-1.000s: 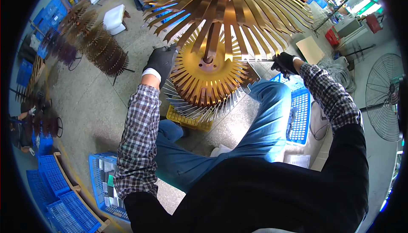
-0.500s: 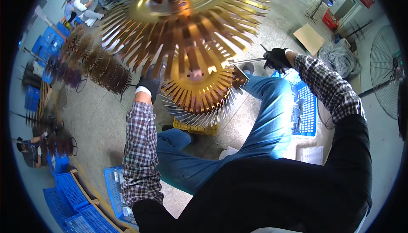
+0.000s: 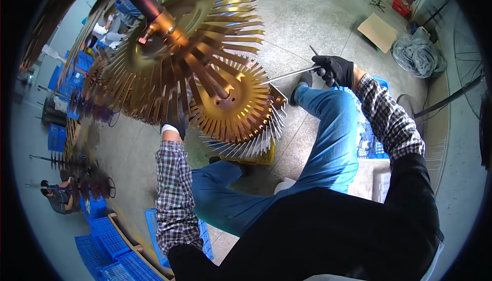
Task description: Assembling or aligning metal fins on a circular rotor assembly using an alignment tool.
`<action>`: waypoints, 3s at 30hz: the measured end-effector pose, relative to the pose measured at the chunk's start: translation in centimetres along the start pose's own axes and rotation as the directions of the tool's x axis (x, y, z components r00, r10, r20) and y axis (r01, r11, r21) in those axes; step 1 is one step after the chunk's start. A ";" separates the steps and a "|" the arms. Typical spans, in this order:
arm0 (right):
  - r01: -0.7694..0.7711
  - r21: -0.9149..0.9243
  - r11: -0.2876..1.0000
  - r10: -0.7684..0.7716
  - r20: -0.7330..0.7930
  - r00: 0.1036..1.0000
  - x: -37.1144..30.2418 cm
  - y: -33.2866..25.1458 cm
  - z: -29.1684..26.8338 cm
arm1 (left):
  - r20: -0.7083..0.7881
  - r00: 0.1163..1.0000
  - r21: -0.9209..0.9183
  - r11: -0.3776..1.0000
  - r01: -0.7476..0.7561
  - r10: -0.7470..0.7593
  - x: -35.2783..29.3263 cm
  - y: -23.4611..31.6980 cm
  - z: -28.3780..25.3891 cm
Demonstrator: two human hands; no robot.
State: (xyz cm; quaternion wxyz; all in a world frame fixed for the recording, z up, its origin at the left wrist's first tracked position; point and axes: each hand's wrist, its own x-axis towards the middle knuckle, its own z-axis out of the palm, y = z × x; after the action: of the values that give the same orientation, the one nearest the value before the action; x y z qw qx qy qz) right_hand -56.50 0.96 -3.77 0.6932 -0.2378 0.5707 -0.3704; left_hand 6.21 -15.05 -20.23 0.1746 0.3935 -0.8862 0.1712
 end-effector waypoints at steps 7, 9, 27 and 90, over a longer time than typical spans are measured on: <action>0.075 0.005 0.997 -0.074 -0.003 0.997 0.8 0.4 0.2 | 0.025 0.993 0.213 0.971 0.108 -0.116 -2.0 -1.8 1.0; 0.125 -0.032 0.992 -0.126 -0.063 0.990 0.3 1.1 -1.6 | 0.114 0.989 0.299 0.953 0.056 -0.094 0.5 1.1 -2.2; 0.144 0.246 0.958 -0.177 0.115 0.978 1.1 1.7 -0.2 | 0.334 0.846 -0.053 0.887 0.458 -0.417 4.5 4.8 -11.1; 0.138 -0.381 0.914 -0.172 -0.055 0.984 2.9 -0.1 1.0 | 0.619 0.551 -0.670 -0.742 -0.002 -0.560 -6.8 19.6 -17.4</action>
State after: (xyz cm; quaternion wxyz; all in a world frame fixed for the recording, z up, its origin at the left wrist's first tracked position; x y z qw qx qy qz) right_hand -55.35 -1.48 -5.30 0.5778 -0.3939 0.6400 -0.3184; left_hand -1.29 9.39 -11.17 0.6059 0.3431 -0.2166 -0.6843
